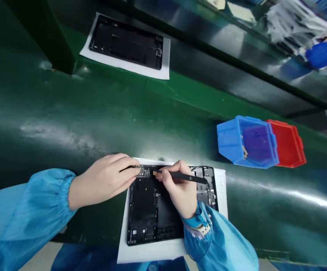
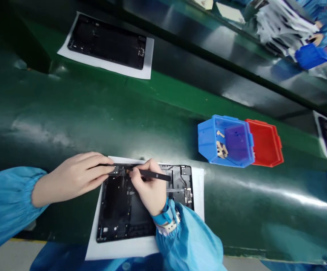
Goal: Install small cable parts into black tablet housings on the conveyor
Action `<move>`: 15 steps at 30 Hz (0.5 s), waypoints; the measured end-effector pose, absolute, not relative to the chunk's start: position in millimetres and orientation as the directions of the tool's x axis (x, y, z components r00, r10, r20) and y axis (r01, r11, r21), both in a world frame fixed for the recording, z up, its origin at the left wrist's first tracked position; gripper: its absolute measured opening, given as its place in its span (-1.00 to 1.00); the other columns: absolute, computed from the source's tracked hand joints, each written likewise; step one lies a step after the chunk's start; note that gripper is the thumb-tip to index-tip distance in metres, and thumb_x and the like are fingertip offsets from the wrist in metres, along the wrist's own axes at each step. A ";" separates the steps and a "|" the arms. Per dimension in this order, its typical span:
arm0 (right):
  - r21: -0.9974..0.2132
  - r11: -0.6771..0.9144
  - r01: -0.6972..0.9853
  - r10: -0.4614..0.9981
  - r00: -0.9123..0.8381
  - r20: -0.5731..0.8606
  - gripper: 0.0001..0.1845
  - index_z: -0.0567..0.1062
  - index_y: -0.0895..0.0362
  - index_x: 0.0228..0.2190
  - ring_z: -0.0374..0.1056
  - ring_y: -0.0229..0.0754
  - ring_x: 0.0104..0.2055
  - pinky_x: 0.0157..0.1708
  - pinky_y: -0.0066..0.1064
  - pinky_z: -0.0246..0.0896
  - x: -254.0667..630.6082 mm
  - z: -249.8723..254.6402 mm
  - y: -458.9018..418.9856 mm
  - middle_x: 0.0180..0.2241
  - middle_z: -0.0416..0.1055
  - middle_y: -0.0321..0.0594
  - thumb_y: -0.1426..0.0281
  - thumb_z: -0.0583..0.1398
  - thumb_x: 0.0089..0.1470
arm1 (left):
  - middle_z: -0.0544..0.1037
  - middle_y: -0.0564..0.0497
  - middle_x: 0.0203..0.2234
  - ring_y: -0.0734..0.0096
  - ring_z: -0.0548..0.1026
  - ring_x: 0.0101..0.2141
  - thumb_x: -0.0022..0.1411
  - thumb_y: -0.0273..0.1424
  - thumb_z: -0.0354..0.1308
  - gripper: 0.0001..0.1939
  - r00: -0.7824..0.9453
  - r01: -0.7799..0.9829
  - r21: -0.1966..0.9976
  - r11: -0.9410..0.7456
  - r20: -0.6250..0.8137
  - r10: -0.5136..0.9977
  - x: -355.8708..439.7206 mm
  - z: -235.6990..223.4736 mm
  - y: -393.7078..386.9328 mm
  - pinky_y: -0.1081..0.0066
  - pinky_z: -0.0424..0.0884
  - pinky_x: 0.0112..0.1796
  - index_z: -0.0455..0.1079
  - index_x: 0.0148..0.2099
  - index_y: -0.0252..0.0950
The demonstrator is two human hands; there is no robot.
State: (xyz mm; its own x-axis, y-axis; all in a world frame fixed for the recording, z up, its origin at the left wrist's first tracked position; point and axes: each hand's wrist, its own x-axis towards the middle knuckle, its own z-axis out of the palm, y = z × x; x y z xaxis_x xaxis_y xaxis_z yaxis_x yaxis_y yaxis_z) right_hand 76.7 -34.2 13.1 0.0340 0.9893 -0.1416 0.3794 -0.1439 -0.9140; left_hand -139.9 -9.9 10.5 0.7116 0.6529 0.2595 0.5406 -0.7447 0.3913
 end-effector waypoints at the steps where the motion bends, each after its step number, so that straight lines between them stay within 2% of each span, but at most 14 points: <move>1: -0.912 -0.145 0.383 0.989 0.035 -0.143 -0.80 0.31 0.09 -0.55 0.33 -0.23 -0.50 -0.41 -0.32 0.29 76.6 13.3 -34.3 -0.57 0.38 -0.30 0.32 0.16 0.05 | 0.48 -0.05 -0.20 0.29 0.43 -0.17 0.25 -0.48 0.00 -0.81 0.712 0.540 0.394 -0.744 0.258 0.653 -139.8 10.7 -10.1 0.26 0.43 -0.15 0.40 -0.14 -0.31; 15: -0.903 -0.153 0.401 0.988 0.047 -0.147 -0.81 0.33 0.10 -0.55 0.34 -0.23 -0.51 -0.47 -0.36 0.28 74.7 14.2 -32.4 -0.57 0.39 -0.29 0.33 0.17 0.04 | 0.49 -0.05 -0.20 0.29 0.44 -0.16 0.24 -0.48 0.01 -0.81 0.714 0.537 0.406 -0.739 0.248 0.655 -140.1 9.4 -9.6 0.25 0.44 -0.15 0.41 -0.14 -0.29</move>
